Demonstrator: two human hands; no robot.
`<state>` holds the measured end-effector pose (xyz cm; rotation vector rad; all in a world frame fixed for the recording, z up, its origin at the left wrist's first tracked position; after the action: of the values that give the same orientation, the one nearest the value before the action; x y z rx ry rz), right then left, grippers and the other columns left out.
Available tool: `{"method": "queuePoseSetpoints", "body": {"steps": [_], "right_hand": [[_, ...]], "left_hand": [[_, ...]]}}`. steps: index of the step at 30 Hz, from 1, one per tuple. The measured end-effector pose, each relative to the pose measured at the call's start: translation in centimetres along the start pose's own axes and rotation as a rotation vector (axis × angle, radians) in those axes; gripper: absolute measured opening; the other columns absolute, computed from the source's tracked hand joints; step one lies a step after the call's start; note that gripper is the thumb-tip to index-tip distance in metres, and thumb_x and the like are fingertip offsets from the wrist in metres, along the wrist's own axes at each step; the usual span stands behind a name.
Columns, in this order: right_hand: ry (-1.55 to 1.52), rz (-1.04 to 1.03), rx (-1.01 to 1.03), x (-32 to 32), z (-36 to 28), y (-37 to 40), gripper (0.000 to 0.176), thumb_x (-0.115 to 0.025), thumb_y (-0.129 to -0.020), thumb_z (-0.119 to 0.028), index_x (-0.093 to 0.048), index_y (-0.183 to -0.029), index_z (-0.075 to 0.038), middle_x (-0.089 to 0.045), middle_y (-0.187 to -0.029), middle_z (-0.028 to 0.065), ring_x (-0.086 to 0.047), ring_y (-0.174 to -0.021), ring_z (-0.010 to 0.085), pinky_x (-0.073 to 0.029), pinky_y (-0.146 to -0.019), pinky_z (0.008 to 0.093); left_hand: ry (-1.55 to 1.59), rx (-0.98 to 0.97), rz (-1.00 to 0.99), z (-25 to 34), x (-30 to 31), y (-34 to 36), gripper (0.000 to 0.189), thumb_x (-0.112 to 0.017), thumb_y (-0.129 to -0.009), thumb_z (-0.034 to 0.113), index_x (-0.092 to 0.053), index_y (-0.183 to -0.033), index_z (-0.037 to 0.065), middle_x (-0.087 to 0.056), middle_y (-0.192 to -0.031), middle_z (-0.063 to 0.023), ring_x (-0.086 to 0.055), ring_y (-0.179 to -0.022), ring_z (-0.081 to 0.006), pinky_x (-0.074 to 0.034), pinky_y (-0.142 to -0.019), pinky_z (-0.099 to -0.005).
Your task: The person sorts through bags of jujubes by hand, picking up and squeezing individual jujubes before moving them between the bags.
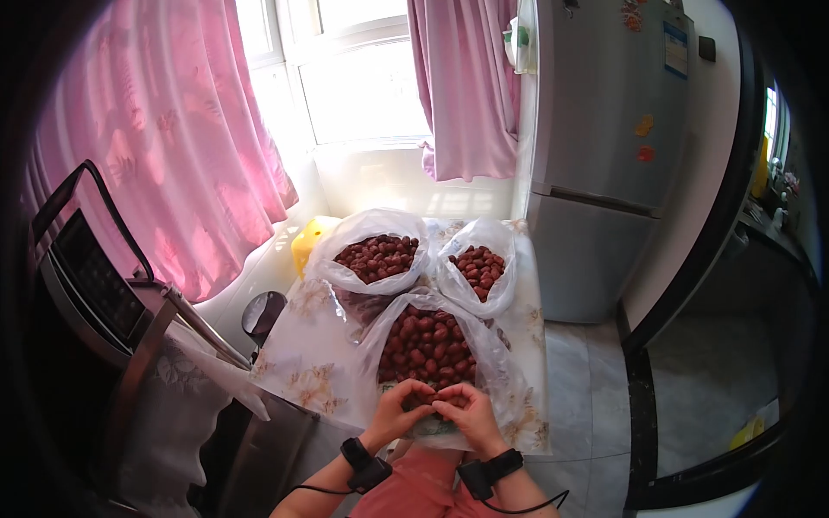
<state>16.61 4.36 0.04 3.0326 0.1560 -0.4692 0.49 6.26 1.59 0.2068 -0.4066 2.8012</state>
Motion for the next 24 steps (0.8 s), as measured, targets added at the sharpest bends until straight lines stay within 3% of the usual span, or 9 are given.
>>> {"method": "queuePoseSetpoints", "body": {"steps": [6,14,24], "right_hand": [[0.007,-0.005,-0.024,0.1,0.0,0.0,0.022,-0.074,-0.086,-0.003,-0.064,-0.105,-0.001,-0.070,-0.092,0.0043,-0.063,-0.080,0.0080,-0.050,-0.070,0.0209],[0.000,-0.025,-0.047,-0.2,-0.2,0.2,0.023,-0.075,-0.084,-0.003,-0.065,-0.105,0.000,-0.069,-0.092,0.0038,-0.063,-0.081,0.0078,-0.050,-0.072,0.0208],[0.009,-0.032,-0.036,-0.1,-0.1,0.1,0.020,-0.075,-0.085,-0.004,-0.066,-0.103,0.001,-0.069,-0.091,0.0040,-0.063,-0.080,0.0084,-0.050,-0.073,0.0216]], "left_hand": [[0.015,-0.010,-0.004,-0.3,0.1,0.0,0.028,-0.076,-0.079,0.004,-0.065,-0.104,0.002,-0.065,-0.100,-0.0049,-0.062,-0.092,-0.0131,-0.050,-0.081,-0.0269],[0.025,-0.019,0.003,0.3,0.1,0.1,0.025,-0.066,-0.077,-0.005,-0.064,-0.101,0.000,-0.064,-0.096,-0.0070,-0.063,-0.090,-0.0166,-0.050,-0.080,-0.0280],[-0.019,-0.017,0.015,0.2,0.1,0.2,0.023,-0.066,-0.075,-0.007,-0.064,-0.097,0.000,-0.064,-0.093,-0.0076,-0.063,-0.088,-0.0172,-0.050,-0.079,-0.0285]]}}
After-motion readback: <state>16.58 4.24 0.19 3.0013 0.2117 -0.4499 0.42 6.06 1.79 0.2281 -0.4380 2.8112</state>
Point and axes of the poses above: each hand's wrist, its own y-axis away from the middle knuckle, its own x-axis out of the back of the hand, z = x × y, the point moved 5 cm from there along -y, towards the middle knuckle
